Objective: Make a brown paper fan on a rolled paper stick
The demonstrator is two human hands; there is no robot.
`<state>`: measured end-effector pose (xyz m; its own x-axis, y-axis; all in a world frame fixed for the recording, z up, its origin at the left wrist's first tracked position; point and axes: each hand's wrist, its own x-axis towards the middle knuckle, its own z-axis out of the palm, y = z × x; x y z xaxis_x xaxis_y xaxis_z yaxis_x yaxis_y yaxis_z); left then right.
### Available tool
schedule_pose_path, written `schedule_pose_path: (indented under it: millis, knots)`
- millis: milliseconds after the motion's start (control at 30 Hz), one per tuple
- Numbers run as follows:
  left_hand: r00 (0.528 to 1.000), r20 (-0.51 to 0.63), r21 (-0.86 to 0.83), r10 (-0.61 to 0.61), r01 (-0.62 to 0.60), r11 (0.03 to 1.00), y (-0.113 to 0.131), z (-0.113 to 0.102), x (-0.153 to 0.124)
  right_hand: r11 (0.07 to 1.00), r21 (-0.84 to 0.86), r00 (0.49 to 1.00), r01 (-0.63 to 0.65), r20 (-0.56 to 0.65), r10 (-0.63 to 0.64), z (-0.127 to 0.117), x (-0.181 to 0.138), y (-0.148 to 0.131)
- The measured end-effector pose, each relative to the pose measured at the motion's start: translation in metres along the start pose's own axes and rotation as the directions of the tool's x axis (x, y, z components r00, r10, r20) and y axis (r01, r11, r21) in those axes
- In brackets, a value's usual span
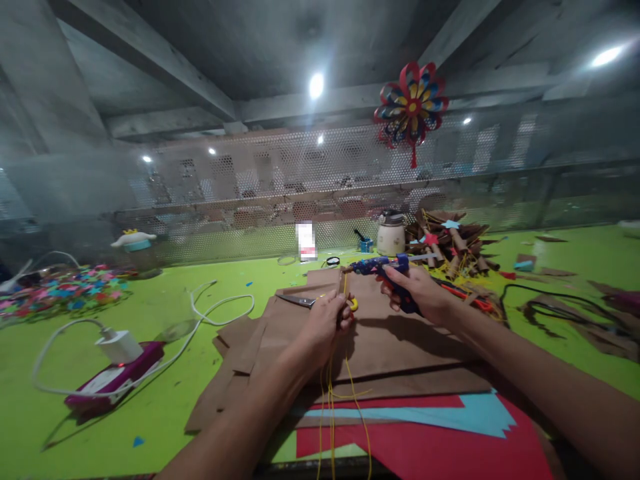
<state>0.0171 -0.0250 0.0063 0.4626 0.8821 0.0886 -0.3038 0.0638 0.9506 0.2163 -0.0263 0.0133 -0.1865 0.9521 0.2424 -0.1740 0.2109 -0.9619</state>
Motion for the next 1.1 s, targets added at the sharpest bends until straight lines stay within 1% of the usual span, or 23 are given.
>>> schedule_pose_path:
  millis: [267,367,533,733,933,1100]
  knots:
    - [1.0,-0.004,0.006,-0.003,0.003,1.0,0.0016,0.0015,-0.002,1.0,0.017,1.0,0.01,-0.023,-0.01,0.0,0.0006,-0.001]
    - [1.0,0.009,0.006,0.006,-0.006,1.0,0.0005,0.0014,-0.0013,1.0,0.022,1.0,0.013,-0.016,-0.013,-0.001,0.0013,-0.0002]
    - [1.0,-0.018,0.02,0.0,0.0,1.0,-0.0004,0.0018,-0.0002,0.999,0.037,1.0,0.017,-0.011,-0.016,-0.0019,0.0016,0.0001]
    - [1.0,-0.014,0.037,-0.003,0.003,0.999,0.001,0.002,-0.0012,0.998,0.055,1.0,0.018,-0.007,-0.018,-0.0011,0.0005,-0.0011]
    - [0.999,-0.042,0.064,-0.002,0.004,0.998,0.0013,0.0028,-0.002,0.996,0.087,1.0,0.011,0.0,-0.011,-0.0014,0.0008,-0.0006]
    - [1.0,-0.029,0.053,0.0,0.001,0.999,0.0009,0.0029,-0.0019,0.995,0.097,1.0,0.018,-0.008,-0.017,-0.0022,0.0014,0.0002]
